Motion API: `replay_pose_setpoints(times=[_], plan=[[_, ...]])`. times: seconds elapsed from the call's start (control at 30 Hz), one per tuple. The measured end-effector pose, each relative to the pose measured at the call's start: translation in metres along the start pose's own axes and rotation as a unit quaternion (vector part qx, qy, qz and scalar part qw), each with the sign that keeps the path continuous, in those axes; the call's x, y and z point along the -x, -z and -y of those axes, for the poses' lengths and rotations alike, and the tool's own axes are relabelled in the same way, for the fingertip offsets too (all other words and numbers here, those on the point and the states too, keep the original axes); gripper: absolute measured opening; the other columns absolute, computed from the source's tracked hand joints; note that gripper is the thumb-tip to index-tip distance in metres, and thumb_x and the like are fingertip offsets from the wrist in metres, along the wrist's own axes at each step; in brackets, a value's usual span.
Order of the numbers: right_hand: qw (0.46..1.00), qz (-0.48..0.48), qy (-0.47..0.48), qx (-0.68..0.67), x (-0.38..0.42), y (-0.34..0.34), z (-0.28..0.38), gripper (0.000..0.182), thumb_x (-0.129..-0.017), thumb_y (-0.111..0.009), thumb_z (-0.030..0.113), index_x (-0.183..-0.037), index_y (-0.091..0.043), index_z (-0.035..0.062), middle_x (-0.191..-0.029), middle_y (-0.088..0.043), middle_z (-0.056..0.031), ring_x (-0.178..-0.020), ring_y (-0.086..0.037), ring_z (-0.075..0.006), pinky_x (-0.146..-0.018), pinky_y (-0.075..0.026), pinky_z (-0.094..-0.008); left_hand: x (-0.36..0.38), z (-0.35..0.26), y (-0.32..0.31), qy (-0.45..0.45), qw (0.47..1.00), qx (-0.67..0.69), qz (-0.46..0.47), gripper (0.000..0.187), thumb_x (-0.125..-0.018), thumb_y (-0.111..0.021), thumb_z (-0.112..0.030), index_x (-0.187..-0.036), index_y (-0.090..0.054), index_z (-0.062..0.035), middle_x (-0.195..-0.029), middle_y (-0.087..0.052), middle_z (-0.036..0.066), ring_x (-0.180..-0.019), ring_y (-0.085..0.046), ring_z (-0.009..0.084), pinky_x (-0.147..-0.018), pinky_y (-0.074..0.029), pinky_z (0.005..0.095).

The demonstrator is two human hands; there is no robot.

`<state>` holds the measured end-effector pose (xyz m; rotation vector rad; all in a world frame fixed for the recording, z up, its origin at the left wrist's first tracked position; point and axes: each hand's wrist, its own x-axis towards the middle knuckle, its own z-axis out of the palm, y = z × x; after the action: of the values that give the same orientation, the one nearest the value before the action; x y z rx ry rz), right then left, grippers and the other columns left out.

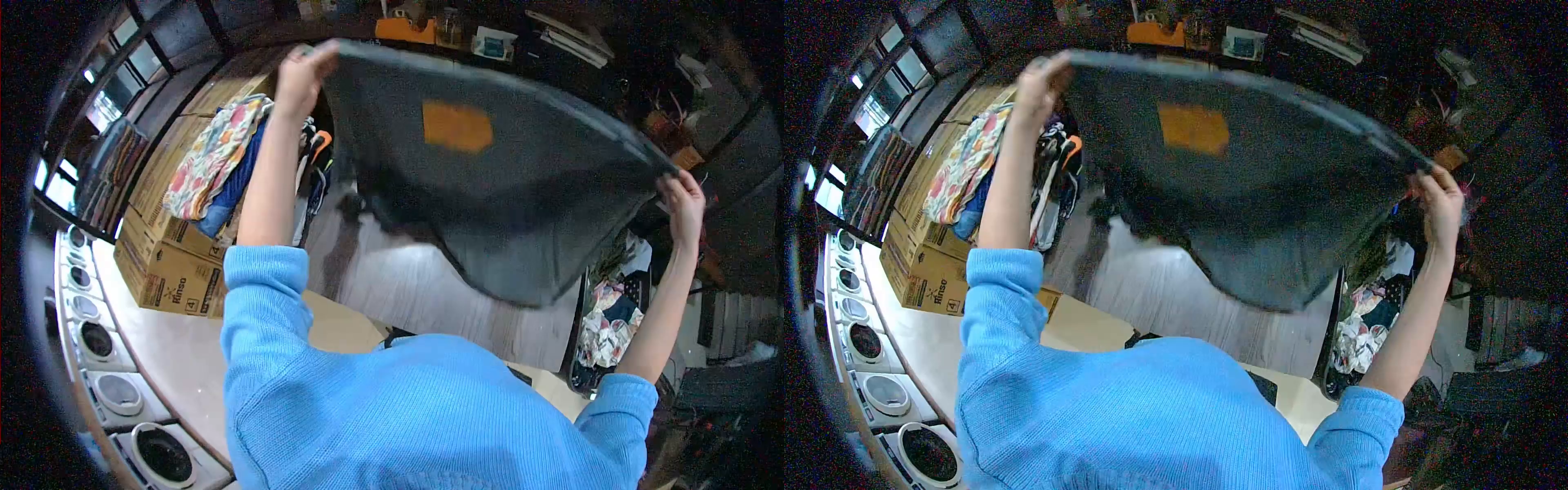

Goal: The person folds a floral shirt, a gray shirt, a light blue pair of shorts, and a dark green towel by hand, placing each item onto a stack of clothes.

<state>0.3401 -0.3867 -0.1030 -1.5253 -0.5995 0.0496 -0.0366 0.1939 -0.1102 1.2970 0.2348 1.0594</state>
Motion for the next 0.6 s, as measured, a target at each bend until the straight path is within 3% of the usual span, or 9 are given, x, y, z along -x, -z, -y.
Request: replay_pose_setpoints(times=[0.1,0.17,0.27,0.3,0.4,0.43,0.47,0.53,0.6], plan=[[0.997,0.017,0.065,-0.035,-0.001,0.012,0.030,0.020,-0.093,-0.065,0.005,-0.111,-0.065,-0.0018,-0.106,-0.069,-0.0089,-0.095,-0.067,-0.0159,-0.086,-0.054,-0.0297,0.001,-0.066,0.014,-0.137,0.986,0.090,-0.009,0.021,-0.092,-0.059,-0.013,-0.108,-0.069,-0.0035,-0.111,-0.068,0.009,-0.102,-0.064,0.0207,-0.090,-0.052,0.0364],[0.998,-0.021,0.060,-0.023,0.032,0.001,0.046,0.019,-0.090,-0.064,0.004,-0.108,-0.065,-0.0014,-0.103,-0.066,-0.0059,-0.088,-0.063,-0.0114,-0.082,-0.051,-0.0250,0.038,-0.100,0.022,-0.098,0.980,0.164,-0.053,0.026,-0.086,-0.065,-0.015,-0.108,-0.068,-0.0005,-0.117,-0.067,0.013,-0.109,-0.063,0.0250,-0.094,-0.051,0.0423],[0.998,0.029,0.038,0.028,0.077,0.005,0.034,0.019,-0.084,-0.063,0.002,-0.103,-0.064,-0.0004,-0.099,-0.062,-0.0037,-0.083,-0.057,-0.0105,-0.080,-0.048,-0.0239,0.098,-0.083,0.095,-0.110,0.973,0.194,0.054,0.050,-0.077,-0.065,-0.006,-0.127,-0.057,0.0009,-0.123,-0.063,0.017,-0.117,-0.059,0.0313,-0.107,-0.045,0.0448],[0.998,0.050,0.019,0.044,0.096,0.003,0.026,0.020,-0.081,-0.062,0.000,-0.101,-0.063,0.0002,-0.098,-0.061,-0.0032,-0.082,-0.055,-0.0109,-0.079,-0.047,-0.0245,0.128,-0.084,0.090,-0.091,0.990,0.085,-0.062,0.060,-0.070,-0.064,-0.002,-0.129,-0.054,0.0017,-0.120,-0.063,0.017,-0.099,-0.067,0.0254,-0.089,-0.056,0.0375],[0.994,0.073,-0.054,0.055,0.147,0.006,-0.024,0.020,-0.074,-0.058,-0.008,-0.090,-0.063,0.0009,-0.101,-0.064,-0.0075,-0.093,-0.060,-0.0149,-0.088,-0.047,-0.0289,0.200,-0.072,0.094,0.077,0.967,-0.232,-0.072,0.065,-0.050,-0.048,0.004,-0.114,-0.063,0.0018,-0.103,-0.066,0.008,-0.066,-0.062,0.0118,-0.051,-0.043,0.0179],[0.991,0.057,-0.091,0.081,0.166,0.005,-0.040,0.019,-0.073,-0.059,-0.009,-0.088,-0.062,0.0009,-0.100,-0.064,-0.0076,-0.094,-0.060,-0.0155,-0.088,-0.047,-0.0295,0.216,-0.062,0.096,0.089,0.949,-0.299,0.040,0.052,-0.054,-0.049,0.005,-0.101,-0.069,0.0011,-0.098,-0.067,0.005,-0.081,-0.064,0.0131,-0.070,-0.047,0.0196],[0.989,0.066,-0.113,0.067,0.184,0.008,-0.061,0.018,-0.073,-0.060,-0.009,-0.088,-0.062,0.0011,-0.100,-0.065,-0.0079,-0.095,-0.060,-0.0156,-0.088,-0.048,-0.0296,0.238,-0.051,0.094,0.219,0.927,-0.301,0.048,0.044,-0.057,-0.050,0.006,-0.095,-0.071,0.0015,-0.096,-0.068,0.005,-0.092,-0.063,0.0146,-0.084,-0.045,0.0223],[0.983,0.068,-0.159,0.063,0.220,0.012,-0.102,0.018,-0.072,-0.062,-0.009,-0.087,-0.062,0.0014,-0.098,-0.066,-0.0082,-0.096,-0.061,-0.0159,-0.087,-0.049,-0.0298,0.282,-0.002,0.119,0.336,0.875,-0.334,0.097,0.045,-0.060,-0.052,0.007,-0.099,-0.073,-0.0007,-0.093,-0.069,0.006,-0.080,-0.060,0.0129,-0.072,-0.047,0.0249],[0.973,0.072,-0.191,0.110,0.258,0.015,-0.143,0.018,-0.071,-0.064,-0.009,-0.086,-0.062,0.0013,-0.096,-0.067,-0.0079,-0.092,-0.062,-0.0157,-0.083,-0.050,-0.0287,0.320,0.038,0.110,0.350,0.817,-0.436,0.142,0.045,-0.063,-0.054,0.005,-0.103,-0.073,-0.0020,-0.086,-0.069,0.006,-0.074,-0.058,0.0124,-0.064,-0.046,0.0249]])
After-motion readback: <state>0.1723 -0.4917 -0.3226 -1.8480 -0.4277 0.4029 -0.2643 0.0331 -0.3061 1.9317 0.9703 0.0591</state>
